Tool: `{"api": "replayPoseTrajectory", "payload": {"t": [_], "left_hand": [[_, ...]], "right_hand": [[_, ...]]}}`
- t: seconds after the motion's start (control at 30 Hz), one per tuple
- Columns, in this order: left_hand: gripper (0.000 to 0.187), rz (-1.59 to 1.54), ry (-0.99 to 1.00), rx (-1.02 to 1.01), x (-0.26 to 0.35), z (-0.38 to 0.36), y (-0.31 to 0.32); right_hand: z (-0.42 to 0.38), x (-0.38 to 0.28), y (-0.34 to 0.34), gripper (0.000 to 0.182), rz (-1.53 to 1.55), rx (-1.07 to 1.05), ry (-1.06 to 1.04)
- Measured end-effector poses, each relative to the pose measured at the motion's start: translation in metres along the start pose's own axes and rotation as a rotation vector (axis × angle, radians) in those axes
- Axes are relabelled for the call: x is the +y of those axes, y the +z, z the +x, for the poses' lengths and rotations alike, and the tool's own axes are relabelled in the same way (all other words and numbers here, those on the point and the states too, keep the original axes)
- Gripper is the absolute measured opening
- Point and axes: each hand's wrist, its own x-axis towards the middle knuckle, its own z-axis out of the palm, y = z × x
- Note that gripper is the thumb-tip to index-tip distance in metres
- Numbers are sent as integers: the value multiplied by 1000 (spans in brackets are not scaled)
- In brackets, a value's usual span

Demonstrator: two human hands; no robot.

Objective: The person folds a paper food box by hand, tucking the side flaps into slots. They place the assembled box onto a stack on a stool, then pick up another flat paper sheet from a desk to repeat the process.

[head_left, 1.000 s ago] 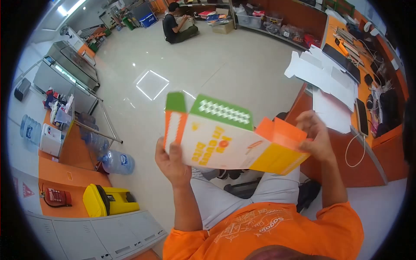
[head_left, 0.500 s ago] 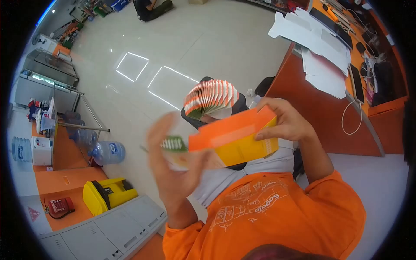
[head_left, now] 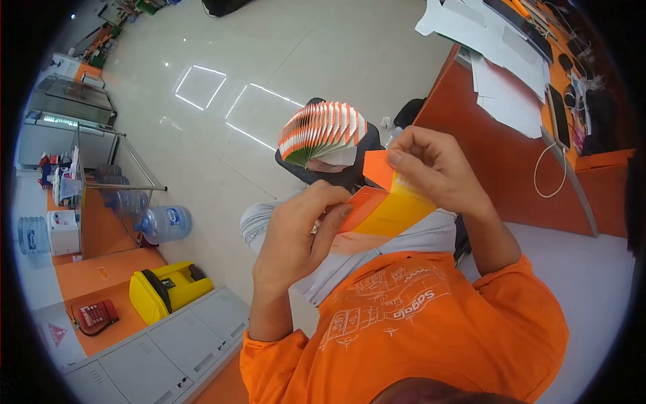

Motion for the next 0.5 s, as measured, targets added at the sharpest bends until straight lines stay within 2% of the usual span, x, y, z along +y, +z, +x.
{"api": "replayPoseTrajectory", "payload": {"t": [0.03, 0.1, 0.17, 0.2, 0.27, 0.33, 0.37, 0.43, 0.47, 0.5], "left_hand": [[14, -50, 28, 47, -2, 1, 1], [13, -53, 21, 17, -4, 2, 4], [13, -60, 3, -7, -6, 0, 10], [11, -68, 15, -31, -7, 2, 15], [10, -77, 18, -61, -3, 1, 28], [11, -448, -281, 133, 2, 2, 38], [11, -446, -280, 134, -3, 1, 37], [14, -441, -300, -169, -18, -3, 36], [14, -445, -305, -168, -21, -4, 40], [13, -515, -293, -56, -22, -3, 46]], "right_hand": [[1, -1, 2, 18, -57, 0, -39], [0, -2, 1, 17, -111, 7, -68], [4, -4, -5, 15, -286, -236, -131], [6, -2, -6, 15, -282, -238, -122], [11, 2, -6, 16, -250, -388, -63], [13, 8, -4, 16, -193, -383, -80], [15, 10, -2, 17, -138, -380, -98], [16, 13, 4, 17, -78, -328, -101], [14, 15, 7, 18, -16, -272, -100], [11, 20, 9, 18, -14, -276, -97]]}}
